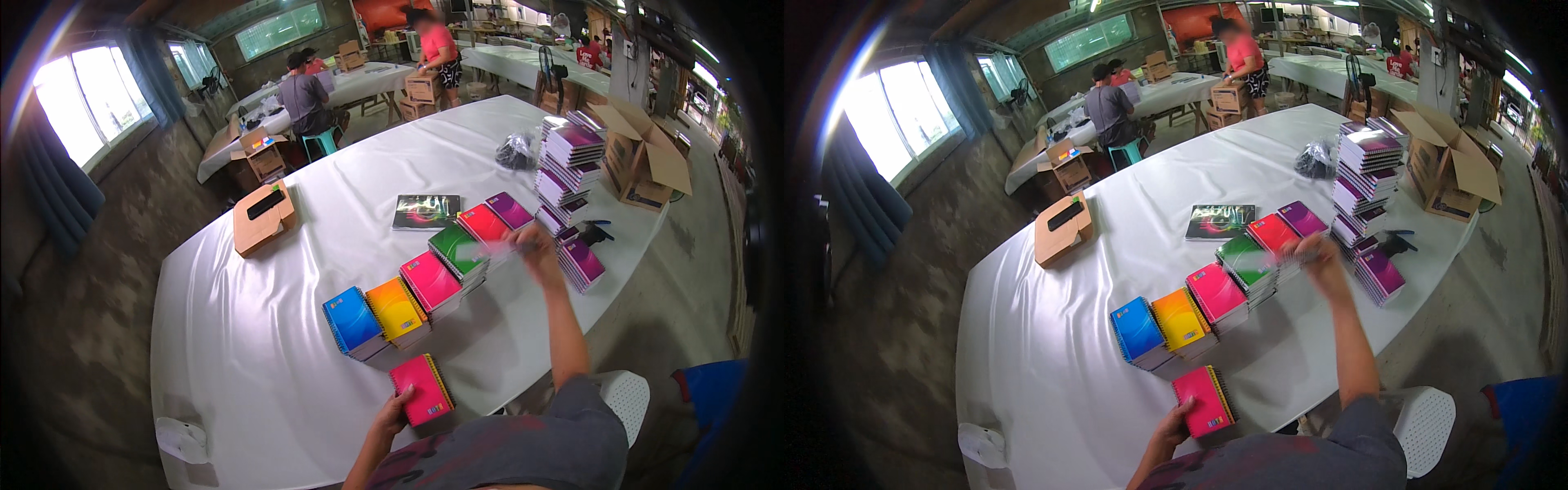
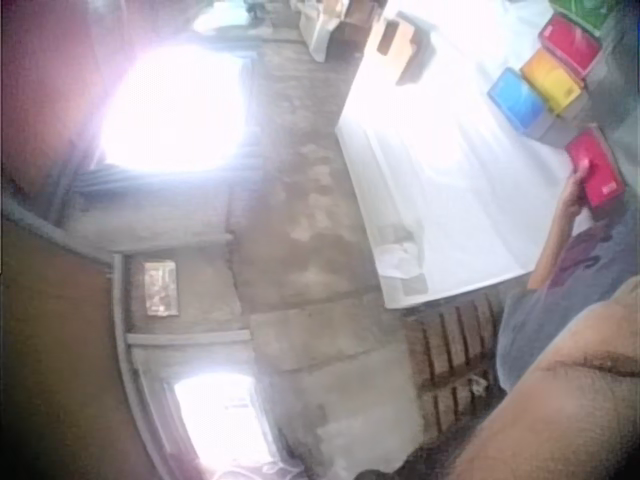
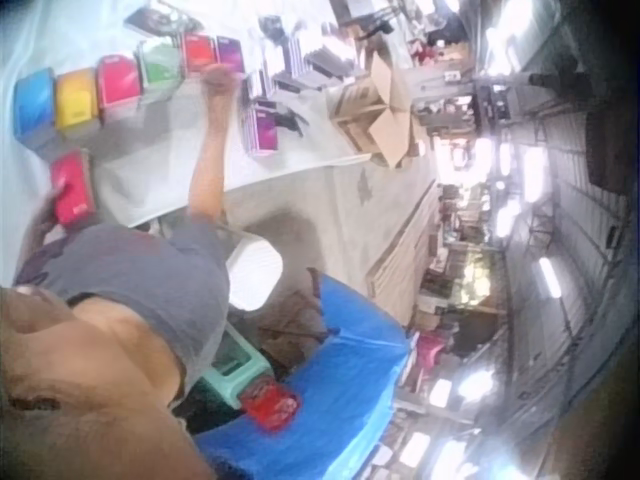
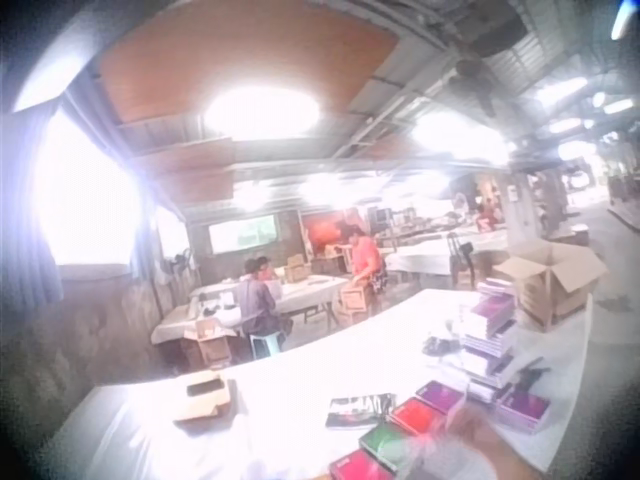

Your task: The person picks up colorful spiral-bound notebooks from a table and stacks them by color into neat piles. The person repeatedly picks up, aligns, and places notebooks into organized stacks on the table.

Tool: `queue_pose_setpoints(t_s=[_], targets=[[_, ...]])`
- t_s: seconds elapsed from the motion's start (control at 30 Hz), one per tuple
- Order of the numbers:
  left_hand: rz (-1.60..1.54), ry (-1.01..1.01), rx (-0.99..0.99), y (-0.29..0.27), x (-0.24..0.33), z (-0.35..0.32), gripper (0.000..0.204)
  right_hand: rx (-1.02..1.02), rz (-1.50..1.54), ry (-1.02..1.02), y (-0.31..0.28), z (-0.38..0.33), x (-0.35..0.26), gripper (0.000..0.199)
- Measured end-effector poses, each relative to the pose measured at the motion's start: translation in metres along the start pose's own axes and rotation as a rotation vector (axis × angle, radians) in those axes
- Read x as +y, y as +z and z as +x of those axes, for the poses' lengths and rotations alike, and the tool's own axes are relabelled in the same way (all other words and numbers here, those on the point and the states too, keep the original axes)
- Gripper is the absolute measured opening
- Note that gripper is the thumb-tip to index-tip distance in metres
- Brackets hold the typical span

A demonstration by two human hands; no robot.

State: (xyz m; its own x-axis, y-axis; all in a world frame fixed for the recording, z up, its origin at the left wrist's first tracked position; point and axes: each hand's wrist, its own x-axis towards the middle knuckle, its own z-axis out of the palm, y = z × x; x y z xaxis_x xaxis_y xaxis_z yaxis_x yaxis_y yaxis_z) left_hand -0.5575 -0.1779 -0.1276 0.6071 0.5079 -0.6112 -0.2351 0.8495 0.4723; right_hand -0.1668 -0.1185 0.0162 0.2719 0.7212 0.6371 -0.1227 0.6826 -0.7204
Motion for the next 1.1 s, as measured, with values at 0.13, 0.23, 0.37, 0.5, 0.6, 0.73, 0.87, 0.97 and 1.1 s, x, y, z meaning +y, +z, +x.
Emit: queue_pose_setpoints(t_s=[0.13, 0.23, 0.37, 0.5, 0.6, 0.73, 0.87, 0.97, 1.1], targets=[[-0.056, -0.085, -0.274, -0.016, -0.008, 0.0, 0.057, -0.734, 0.323, 0.358, 0.093, -0.066, 0.014, 0.02], [-0.009, -0.011, -0.288, -0.002, -0.007, -0.013, 0.061, -0.868, -0.035, 0.51, 0.114, -0.128, 0.039, 0.015], [-0.01, 0.059, -0.137, 0.004, -0.016, -0.015, 0.061, -0.486, -0.093, 0.576, 0.135, -0.159, 0.031, 0.04], [0.184, 0.415, -0.097, 0.023, 0.0, -0.017, 0.057, -0.166, 0.327, 0.909, 0.138, -0.171, 0.018, 0.077], [0.448, 0.546, -0.199, 0.022, 0.023, -0.015, 0.065, -0.332, 0.05, 0.74, 0.151, -0.174, 0.006, 0.1], [0.582, 0.674, -0.202, 0.009, 0.018, -0.006, 0.082, -0.477, -0.134, 0.616, 0.147, -0.177, 0.022, 0.1], [0.738, 1.022, -0.101, -0.001, -0.008, 0.023, 0.093, -0.443, -0.317, 0.53, 0.139, -0.221, 0.07, 0.086], [0.708, 0.981, 0.199, 0.027, -0.007, 0.005, 0.093, -0.369, -0.409, 0.451, 0.135, -0.244, 0.112, 0.09], [0.69, 0.943, 0.195, 0.007, -0.004, 0.017, 0.077, -0.333, -0.31, 0.776, 0.137, -0.233, 0.089, 0.094]])
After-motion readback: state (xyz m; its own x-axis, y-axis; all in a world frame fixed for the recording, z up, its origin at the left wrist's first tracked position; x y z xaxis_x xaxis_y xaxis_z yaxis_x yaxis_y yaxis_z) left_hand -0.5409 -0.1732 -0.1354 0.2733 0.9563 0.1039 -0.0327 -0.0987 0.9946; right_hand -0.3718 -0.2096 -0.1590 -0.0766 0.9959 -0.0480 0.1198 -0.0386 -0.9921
